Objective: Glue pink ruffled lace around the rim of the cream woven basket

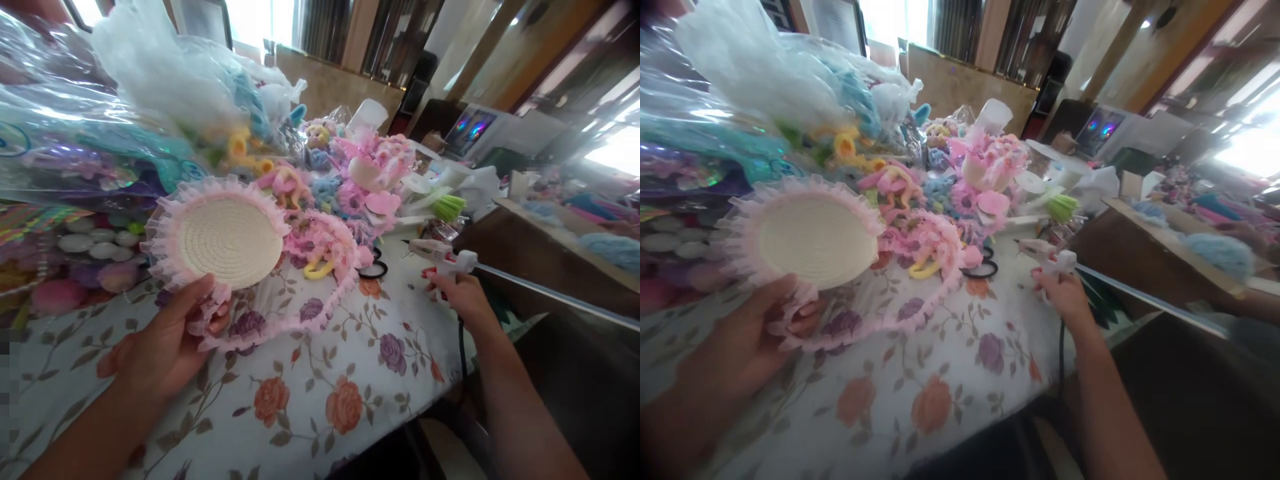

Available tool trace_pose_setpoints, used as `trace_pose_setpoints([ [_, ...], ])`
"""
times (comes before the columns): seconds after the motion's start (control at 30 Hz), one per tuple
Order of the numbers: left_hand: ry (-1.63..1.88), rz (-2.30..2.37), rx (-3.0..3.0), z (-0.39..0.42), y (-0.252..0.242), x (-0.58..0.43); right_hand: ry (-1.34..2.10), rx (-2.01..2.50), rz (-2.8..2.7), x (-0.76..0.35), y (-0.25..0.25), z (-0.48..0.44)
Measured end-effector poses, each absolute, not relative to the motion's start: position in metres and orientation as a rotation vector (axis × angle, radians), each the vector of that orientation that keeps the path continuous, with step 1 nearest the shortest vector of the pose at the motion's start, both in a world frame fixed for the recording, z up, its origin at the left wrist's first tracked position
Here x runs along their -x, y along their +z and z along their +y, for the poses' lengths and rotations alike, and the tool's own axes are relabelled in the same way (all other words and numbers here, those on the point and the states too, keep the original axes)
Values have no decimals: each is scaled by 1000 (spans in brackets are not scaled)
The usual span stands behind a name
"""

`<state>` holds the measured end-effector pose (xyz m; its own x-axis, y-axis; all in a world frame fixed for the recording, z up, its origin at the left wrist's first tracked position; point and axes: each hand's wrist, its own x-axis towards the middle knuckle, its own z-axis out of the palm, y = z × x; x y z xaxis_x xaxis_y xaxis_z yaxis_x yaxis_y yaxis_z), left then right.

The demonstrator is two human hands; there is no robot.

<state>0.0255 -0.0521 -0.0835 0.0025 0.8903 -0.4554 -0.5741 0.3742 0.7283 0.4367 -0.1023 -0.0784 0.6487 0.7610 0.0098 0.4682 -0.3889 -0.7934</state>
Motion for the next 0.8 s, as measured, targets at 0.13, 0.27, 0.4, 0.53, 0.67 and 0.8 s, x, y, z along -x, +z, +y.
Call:
trace_pose_setpoints([
  [0.13,1176,1037,-386,-53,-81,-27,482,2095,-997,-477,-95,-75],
  [0.27,1156,1059,-388,-54,-82,-25,510,2121,-1096,-485,-105,-63],
  [0.4,1160,1043,-373,-54,-82,-25,420,2193,-1198,-482,-96,-73],
  [0.53,1180,1028,-360,-54,-81,-27,198,2302,-1296,-465,-74,-110],
  [0.67,1160,1042,-307,-55,-79,-29,-348,2135,-1574,-412,-60,-133],
  [0.8,1232,1013,-316,-55,-81,-31,139,1546,-1901,-321,-53,-117],
])
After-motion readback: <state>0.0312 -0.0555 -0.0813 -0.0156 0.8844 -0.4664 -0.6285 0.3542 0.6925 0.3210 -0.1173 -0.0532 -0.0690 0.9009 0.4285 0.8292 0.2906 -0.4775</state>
